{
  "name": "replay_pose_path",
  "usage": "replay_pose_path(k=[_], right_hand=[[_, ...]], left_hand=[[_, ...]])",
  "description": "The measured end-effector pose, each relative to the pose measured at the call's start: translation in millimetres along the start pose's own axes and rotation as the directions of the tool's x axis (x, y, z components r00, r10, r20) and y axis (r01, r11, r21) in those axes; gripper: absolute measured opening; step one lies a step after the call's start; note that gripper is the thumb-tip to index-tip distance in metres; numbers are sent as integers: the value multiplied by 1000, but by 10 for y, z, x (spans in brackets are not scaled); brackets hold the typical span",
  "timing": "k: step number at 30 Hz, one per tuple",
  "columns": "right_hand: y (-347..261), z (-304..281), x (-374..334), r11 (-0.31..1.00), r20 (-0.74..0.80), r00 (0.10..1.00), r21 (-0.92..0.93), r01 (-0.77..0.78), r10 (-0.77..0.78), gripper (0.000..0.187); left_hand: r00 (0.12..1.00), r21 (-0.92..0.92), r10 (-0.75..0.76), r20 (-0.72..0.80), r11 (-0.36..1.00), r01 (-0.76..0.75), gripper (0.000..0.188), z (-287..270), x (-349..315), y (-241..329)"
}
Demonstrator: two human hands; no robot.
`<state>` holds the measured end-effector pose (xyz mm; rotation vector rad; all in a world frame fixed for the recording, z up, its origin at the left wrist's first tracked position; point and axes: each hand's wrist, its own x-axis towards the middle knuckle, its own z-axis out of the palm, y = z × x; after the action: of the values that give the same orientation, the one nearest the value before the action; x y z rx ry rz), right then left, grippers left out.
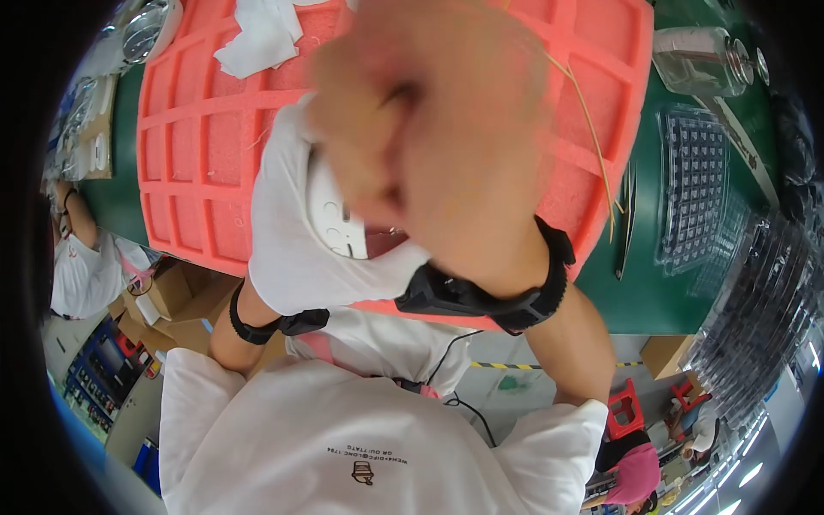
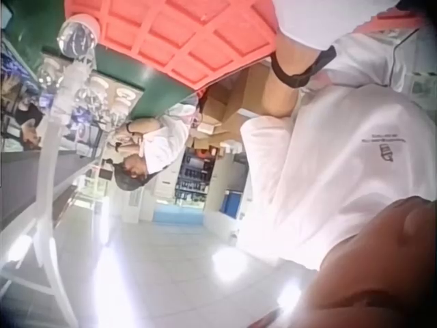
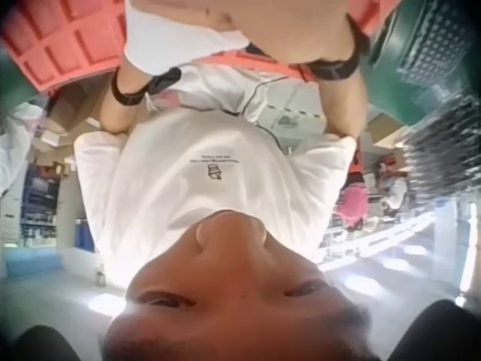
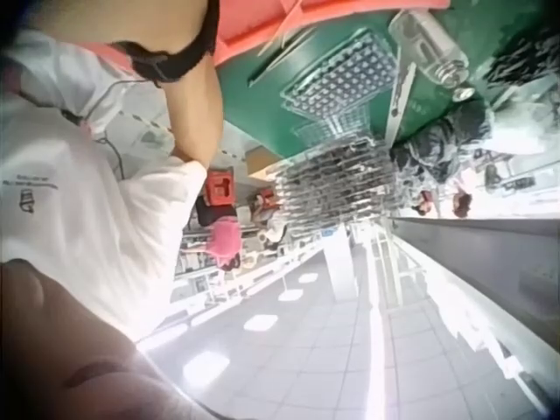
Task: The person cleans a small white electronic device by scraping its edges with a blue tool and wiping it with a white cloth, then repeats the process on the other side.
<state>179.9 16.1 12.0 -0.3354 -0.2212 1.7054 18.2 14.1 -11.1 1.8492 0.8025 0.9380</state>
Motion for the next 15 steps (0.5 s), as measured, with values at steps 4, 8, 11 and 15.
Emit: replay_pose_path(k=[4,8,11,15], right_hand=[[-2,-171,59,969,225,971,-208,131,-83,30],[20,-247,142,986,306,951,-147,82,-33,24],[-16,-302,150,994,384,923,-108,37,7,20],[-52,-339,123,997,466,884,-76,-8,42,18]], left_hand=[[994,-78,-98,48,992,101,64,-14,12,35],[940,-217,-268,211,925,313,59,-143,14,46],[989,-91,-128,72,987,134,58,-65,-25,48],[970,39,23,243,999,-34,65,-120,9,-173]])
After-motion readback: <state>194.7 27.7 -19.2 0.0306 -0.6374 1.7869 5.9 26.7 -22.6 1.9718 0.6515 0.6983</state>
